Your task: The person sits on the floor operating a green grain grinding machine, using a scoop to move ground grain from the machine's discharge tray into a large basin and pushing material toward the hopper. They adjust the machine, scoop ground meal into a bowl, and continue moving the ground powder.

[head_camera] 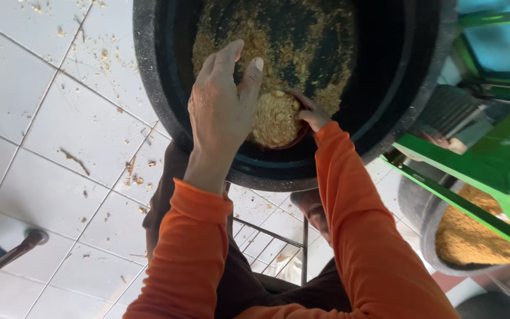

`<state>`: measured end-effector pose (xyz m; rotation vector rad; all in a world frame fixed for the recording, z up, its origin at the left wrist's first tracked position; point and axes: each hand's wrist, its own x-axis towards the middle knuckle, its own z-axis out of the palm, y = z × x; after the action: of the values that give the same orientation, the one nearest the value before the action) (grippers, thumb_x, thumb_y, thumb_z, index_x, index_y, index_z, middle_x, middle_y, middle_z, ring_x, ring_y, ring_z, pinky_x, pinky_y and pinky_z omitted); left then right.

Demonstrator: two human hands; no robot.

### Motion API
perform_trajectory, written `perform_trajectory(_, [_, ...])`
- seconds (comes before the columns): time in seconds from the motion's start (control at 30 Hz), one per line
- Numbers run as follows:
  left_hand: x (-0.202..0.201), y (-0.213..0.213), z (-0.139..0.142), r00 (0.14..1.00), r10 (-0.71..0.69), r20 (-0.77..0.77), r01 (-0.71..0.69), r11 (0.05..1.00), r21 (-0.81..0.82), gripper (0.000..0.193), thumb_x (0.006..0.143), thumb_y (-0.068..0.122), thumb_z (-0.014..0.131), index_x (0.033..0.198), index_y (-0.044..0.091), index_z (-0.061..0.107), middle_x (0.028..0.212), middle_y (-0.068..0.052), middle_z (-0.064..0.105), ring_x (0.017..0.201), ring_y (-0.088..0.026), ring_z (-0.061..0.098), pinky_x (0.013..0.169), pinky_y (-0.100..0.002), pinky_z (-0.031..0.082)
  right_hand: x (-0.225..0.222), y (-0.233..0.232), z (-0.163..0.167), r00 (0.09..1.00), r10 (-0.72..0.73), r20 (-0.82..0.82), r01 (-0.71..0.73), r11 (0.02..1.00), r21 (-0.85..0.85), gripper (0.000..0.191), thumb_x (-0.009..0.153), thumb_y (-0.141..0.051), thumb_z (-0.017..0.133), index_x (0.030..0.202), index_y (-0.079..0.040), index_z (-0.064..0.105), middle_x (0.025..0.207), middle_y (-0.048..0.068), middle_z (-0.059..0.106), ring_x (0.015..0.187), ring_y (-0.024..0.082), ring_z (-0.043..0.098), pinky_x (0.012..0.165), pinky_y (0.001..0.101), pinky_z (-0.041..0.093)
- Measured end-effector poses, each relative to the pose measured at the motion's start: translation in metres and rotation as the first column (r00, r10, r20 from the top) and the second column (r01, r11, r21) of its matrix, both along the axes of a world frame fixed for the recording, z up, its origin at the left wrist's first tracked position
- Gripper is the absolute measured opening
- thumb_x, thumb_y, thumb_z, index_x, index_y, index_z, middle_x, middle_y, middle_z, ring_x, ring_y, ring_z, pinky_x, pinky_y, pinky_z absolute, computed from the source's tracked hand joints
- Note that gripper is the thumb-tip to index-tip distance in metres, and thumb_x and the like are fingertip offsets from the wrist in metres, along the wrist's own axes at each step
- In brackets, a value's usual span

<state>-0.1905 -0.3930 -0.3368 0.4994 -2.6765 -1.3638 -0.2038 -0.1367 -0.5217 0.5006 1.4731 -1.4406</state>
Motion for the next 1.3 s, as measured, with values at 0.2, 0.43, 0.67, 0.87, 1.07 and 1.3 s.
perform_trajectory(0.2, [0.007, -0.003, 0.012, 0.983, -0.154, 0.095, 0.152, 0.988, 0.035, 0.055, 0.104, 0.047, 0.059, 0.133, 0.002, 0.065, 0.126, -0.019, 0.069, 0.115, -0.038, 0.068, 0.095, -0.047, 0.053, 0.04, 0.015, 0.047, 0.91, -0.415, -0.022, 0.361, 0.815, -0.453, 0.083, 0.08, -0.004, 0.062, 0.159, -0.01, 0.036, 0.156, 0.016, 0.048, 0.144, 0.034, 0.05, 0.12, 0.0522, 0.043])
perform_trajectory(0.43, [0.029, 0.006, 0.031, 0.944, -0.324, -0.062, 0.328, 0.899, 0.291, 0.068, 0.107, 0.058, 0.043, 0.145, 0.002, 0.055, 0.145, -0.021, 0.06, 0.132, -0.036, 0.061, 0.108, -0.044, 0.05, 0.091, 0.013, 0.128, 0.767, -0.639, 0.047, 0.542, 0.608, -0.58, 0.077, 0.095, -0.032, 0.069, 0.16, -0.009, 0.033, 0.157, 0.015, 0.047, 0.144, 0.034, 0.047, 0.12, 0.0543, 0.041])
perform_trajectory(0.67, [0.081, 0.043, 0.087, 0.865, -0.453, -0.217, 0.5, 0.815, 0.291, 0.103, 0.101, 0.076, 0.009, 0.156, -0.006, 0.04, 0.16, -0.028, 0.041, 0.152, -0.042, 0.032, 0.122, -0.047, 0.03, 0.139, 0.018, 0.226, 0.75, -0.656, -0.076, 0.481, 0.622, -0.618, 0.077, 0.099, -0.051, 0.06, 0.16, -0.012, 0.031, 0.16, 0.014, 0.042, 0.146, 0.033, 0.044, 0.121, 0.0534, 0.039])
perform_trajectory(0.87, [0.135, 0.059, 0.181, 0.856, -0.451, -0.252, 0.507, 0.83, 0.235, 0.104, 0.101, 0.074, 0.003, 0.149, -0.006, 0.048, 0.156, -0.026, 0.047, 0.147, -0.041, 0.044, 0.121, -0.044, 0.037, 0.189, 0.015, 0.333, 0.732, -0.666, -0.144, 0.44, 0.624, -0.646, 0.071, 0.105, -0.053, 0.047, 0.161, -0.012, 0.031, 0.162, 0.013, 0.042, 0.148, 0.031, 0.044, 0.122, 0.0487, 0.038])
perform_trajectory(1.07, [0.191, 0.091, 0.301, 0.767, -0.488, -0.416, 0.589, 0.794, 0.153, 0.091, 0.11, 0.062, 0.009, 0.145, -0.009, 0.053, 0.151, -0.029, 0.055, 0.144, -0.042, 0.051, 0.12, -0.045, 0.04, 0.253, 0.039, 0.458, 0.661, -0.724, -0.195, 0.442, 0.586, -0.679, 0.072, 0.104, -0.054, 0.047, 0.16, -0.01, 0.033, 0.16, 0.014, 0.045, 0.145, 0.032, 0.047, 0.122, 0.0506, 0.039])
perform_trajectory(1.3, [0.231, 0.202, 0.393, 0.5, -0.601, -0.624, 0.711, 0.696, -0.1, 0.058, 0.117, 0.035, 0.02, 0.131, -0.005, 0.058, 0.128, -0.025, 0.068, 0.128, -0.043, 0.062, 0.113, -0.047, 0.047, 0.331, 0.131, 0.602, 0.56, -0.66, -0.5, 0.337, 0.733, -0.591, 0.077, 0.103, -0.059, 0.047, 0.162, -0.011, 0.033, 0.164, 0.013, 0.042, 0.15, 0.032, 0.045, 0.124, 0.0527, 0.039])
